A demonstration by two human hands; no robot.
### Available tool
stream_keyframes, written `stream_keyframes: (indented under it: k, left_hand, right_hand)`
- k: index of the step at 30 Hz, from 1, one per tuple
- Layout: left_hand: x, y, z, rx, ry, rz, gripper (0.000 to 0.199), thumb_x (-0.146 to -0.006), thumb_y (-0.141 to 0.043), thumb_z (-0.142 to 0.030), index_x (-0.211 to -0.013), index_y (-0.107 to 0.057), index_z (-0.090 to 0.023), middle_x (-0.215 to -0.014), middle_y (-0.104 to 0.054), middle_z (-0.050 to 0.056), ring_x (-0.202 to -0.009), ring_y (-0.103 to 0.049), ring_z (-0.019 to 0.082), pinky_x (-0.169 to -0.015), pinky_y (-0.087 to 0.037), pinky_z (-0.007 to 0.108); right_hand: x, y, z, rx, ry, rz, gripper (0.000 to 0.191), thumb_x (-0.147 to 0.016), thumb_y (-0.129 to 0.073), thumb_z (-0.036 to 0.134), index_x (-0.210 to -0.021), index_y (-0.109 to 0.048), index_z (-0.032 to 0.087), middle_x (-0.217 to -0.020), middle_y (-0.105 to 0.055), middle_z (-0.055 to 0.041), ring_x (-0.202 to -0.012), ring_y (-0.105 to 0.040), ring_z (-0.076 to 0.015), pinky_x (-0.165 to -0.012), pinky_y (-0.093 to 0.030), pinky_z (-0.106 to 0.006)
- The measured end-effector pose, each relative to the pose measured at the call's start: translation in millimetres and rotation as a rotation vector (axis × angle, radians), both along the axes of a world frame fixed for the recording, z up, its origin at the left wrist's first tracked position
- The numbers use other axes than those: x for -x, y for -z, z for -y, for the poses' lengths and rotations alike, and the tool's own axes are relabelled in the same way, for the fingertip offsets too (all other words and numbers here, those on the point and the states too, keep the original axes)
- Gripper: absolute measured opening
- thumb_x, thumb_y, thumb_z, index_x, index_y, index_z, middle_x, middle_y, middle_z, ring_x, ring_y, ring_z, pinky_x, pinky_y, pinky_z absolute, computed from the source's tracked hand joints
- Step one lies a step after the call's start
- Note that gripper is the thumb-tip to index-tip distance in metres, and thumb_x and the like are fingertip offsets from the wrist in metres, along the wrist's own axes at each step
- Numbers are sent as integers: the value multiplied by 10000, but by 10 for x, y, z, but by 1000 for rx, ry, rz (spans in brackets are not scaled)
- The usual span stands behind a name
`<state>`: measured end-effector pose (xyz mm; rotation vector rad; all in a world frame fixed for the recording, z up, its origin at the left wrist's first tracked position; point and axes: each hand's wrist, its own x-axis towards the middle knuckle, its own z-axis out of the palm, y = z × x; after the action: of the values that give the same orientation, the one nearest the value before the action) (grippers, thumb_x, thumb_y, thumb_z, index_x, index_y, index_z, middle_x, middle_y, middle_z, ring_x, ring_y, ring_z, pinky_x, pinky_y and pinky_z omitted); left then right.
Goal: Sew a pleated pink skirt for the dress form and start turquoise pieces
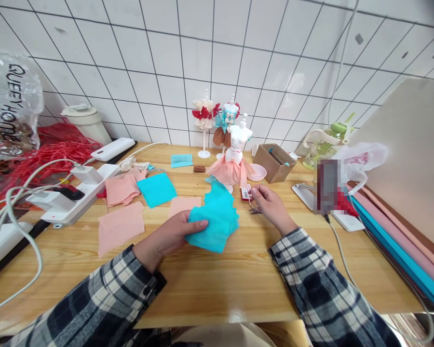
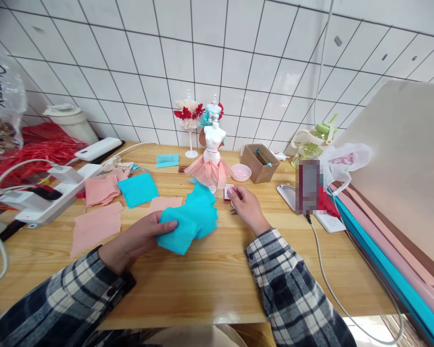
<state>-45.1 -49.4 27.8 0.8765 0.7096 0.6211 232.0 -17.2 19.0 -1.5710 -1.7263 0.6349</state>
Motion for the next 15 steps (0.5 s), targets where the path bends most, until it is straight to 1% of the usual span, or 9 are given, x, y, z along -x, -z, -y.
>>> stream_keyframes:
  k: [1, 3, 6, 8, 11, 13, 15]
  left_hand:
    - [3, -4, -15, -13, -83, 4, 372, -665, -801, -342, -960, -722, -130, -966, -758, 108, -850, -713, 249, -782, -549, 340]
    - [5, -2, -42, -58, -212, -11, 373, -669, -799, -350, -952, -718, -120, -954, -760, 108, -841, -714, 249, -793, -549, 346]
    - [-2, 10, -58, -139, -325, -49, 454, -658, -802, -383, -1017, -694, -126, -1001, -751, 107, -886, -707, 283, -816, -549, 397]
    - [-10, 17, -54, -182, -361, -75, 488, -649, -802, -410, -1039, -685, -140, -1016, -748, 94, -914, -700, 296, -823, -551, 418]
    - [-14, 23, -47, -211, -386, -106, 501, -634, -807, -433, -1035, -688, -158, -1008, -752, 71, -936, -693, 301, -831, -552, 417]
    - [-6, 24, -49, -230, -405, -117, 500, -637, -807, -432, -1042, -690, -164, -1011, -752, 66, -942, -690, 303, -844, -550, 419]
    - [9, 25, -55, -247, -419, -131, 503, -649, -803, -423, -1060, -686, -157, -1019, -750, 75, -956, -685, 311, -856, -546, 427]
  right_hand:
    - [-44, 10, 16, 9, 13, 116, 396, -883, -414, 537, -837, -590, 186, -731, -588, -8, -655, -508, -144, -620, -372, -267]
    - [-114, 38, 61, 30, -8, 338, 390, -853, -475, 548, -752, -580, 186, -722, -577, -15, -670, -515, -154, -626, -364, -274]
    - [-149, 91, 147, 55, -48, 530, 409, -801, -541, 592, -777, -582, 186, -806, -589, -47, -762, -550, -186, -679, -384, -294]
    - [-139, 117, 194, 58, -22, 584, 394, -800, -562, 574, -851, -580, 184, -871, -600, -71, -825, -565, -211, -714, -397, -312]
    - [-138, 125, 214, 76, -22, 620, 259, -860, -541, 434, -922, -580, 185, -908, -613, -89, -864, -573, -229, -743, -409, -335]
    - [-174, 117, 199, 66, -57, 637, 179, -882, -513, 343, -924, -598, 191, -913, -613, -87, -887, -570, -233, -768, -411, -346]
    - [-242, 114, 176, 45, -127, 632, 157, -871, -525, 300, -948, -620, 201, -956, -608, -80, -928, -560, -232, -804, -410, -349]
